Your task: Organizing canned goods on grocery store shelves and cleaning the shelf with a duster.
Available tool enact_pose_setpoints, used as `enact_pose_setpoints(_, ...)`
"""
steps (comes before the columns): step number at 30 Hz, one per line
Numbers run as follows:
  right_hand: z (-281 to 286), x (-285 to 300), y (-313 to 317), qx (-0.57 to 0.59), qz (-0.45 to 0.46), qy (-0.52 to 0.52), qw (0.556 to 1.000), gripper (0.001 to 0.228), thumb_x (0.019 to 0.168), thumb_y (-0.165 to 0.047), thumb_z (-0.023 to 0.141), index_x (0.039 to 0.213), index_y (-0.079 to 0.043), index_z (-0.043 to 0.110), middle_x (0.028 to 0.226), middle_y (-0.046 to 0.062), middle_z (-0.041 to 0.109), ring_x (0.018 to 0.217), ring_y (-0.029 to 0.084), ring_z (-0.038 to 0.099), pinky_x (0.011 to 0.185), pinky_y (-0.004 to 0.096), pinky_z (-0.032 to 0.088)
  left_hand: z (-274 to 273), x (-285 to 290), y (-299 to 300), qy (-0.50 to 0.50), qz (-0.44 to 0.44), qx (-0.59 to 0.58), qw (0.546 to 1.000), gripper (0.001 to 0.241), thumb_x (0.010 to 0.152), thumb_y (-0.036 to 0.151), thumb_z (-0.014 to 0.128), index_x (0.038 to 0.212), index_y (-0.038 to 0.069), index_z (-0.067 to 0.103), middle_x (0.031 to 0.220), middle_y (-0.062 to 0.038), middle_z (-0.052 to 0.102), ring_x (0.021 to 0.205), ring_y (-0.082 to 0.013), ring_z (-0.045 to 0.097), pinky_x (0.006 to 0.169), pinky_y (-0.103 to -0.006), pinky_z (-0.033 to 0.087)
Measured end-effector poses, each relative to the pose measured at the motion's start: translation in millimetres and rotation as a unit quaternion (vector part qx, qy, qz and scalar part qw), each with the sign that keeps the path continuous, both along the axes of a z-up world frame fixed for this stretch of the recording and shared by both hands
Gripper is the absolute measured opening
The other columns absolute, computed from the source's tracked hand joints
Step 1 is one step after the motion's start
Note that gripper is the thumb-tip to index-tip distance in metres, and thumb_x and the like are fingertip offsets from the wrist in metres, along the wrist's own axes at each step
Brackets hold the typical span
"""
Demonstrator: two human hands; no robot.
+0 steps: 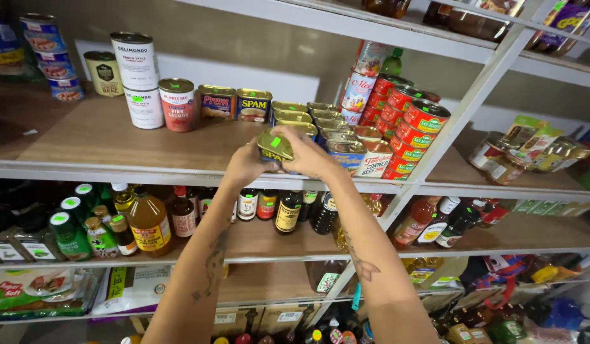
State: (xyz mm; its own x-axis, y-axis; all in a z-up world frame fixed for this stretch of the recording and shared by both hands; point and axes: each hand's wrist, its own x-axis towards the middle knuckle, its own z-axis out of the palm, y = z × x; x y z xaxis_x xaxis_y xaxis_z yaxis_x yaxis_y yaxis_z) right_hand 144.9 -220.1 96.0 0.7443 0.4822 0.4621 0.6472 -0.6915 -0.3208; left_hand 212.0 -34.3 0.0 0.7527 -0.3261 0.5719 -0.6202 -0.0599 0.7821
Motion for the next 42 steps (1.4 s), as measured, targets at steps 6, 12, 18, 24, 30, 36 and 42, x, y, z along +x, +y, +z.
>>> enact_pose_setpoints(6,-13,6,-16,-0.076,-0.044,0.085,0.992,0.060,0.077,-0.009,0.076,0.134,-0.015,0.057,0.136,0.010,0.061,0.130,0.030,0.059,0.108,0.041,0.049,8,-15,-5,-0.020,0.194,0.198,0.961,0.069,0.066,0.046,0.090,0.118,0.007,0.067,0.100,-0.020,0.075,0.097,-0.0396,0.070,0.084,-0.0488,0.055)
enact_pose_setpoints(12,-21,-6,-37,-0.093,-0.073,-0.137,0.983,0.040,0.084,-0.012,0.077,0.123,-0.013,0.072,0.124,0.010,0.063,0.122,0.030,0.056,0.107,0.046,0.041,6,-13,-11,-0.041,0.219,0.211,0.952,0.062,0.070,0.052,0.086,0.108,0.006,0.071,0.098,-0.020,0.074,0.095,-0.0407,0.071,0.082,-0.0509,0.056)
enact_pose_setpoints(18,-27,3,-57,-0.164,-0.157,-0.201,0.953,0.017,0.086,-0.007,0.074,0.098,-0.015,0.082,0.101,-0.003,0.075,0.106,0.017,0.060,0.106,0.044,0.035,24,-29,-22,-0.038,0.247,0.228,0.941,0.061,0.068,0.052,0.089,0.096,0.001,0.071,0.095,-0.021,0.072,0.090,-0.0431,0.070,0.076,-0.0524,0.056)
enact_pose_setpoints(24,-25,-4,-63,-0.129,-0.146,-0.249,0.949,0.018,0.079,-0.015,0.079,0.096,-0.017,0.083,0.096,-0.004,0.077,0.098,0.020,0.057,0.104,0.047,0.031,16,-21,-16,-0.001,0.177,0.219,0.960,0.036,0.077,0.037,0.082,0.106,0.016,0.077,0.090,-0.015,0.076,0.089,-0.0387,0.073,0.078,-0.0513,0.057)
enact_pose_setpoints(30,-29,-13,-61,-0.133,-0.182,-0.240,0.944,0.018,0.079,-0.014,0.078,0.096,-0.019,0.084,0.093,-0.005,0.076,0.100,0.021,0.057,0.101,0.045,0.034,25,-32,-19,0.000,0.192,0.225,0.955,0.036,0.077,0.039,0.083,0.107,0.019,0.078,0.092,-0.013,0.077,0.090,-0.0368,0.073,0.079,-0.0495,0.057)
enact_pose_setpoints(36,-42,-14,-62,-0.087,-0.190,-0.291,0.934,0.015,0.084,-0.016,0.077,0.097,-0.021,0.083,0.099,-0.006,0.076,0.102,0.021,0.057,0.097,0.045,0.034,32,-40,-21,0.021,0.228,0.283,0.932,0.037,0.077,0.047,0.081,0.106,0.025,0.079,0.093,-0.009,0.077,0.091,-0.0329,0.073,0.080,-0.0479,0.057)
enact_pose_setpoints(42,-53,-12,-64,-0.063,-0.201,-0.310,0.927,0.019,0.084,-0.014,0.077,0.100,-0.022,0.084,0.098,-0.007,0.075,0.105,0.020,0.058,0.100,0.044,0.035,30,-37,-22,0.009,0.241,0.310,0.920,0.041,0.078,0.054,0.079,0.106,0.024,0.074,0.095,-0.003,0.079,0.092,-0.0294,0.074,0.078,-0.0473,0.057)
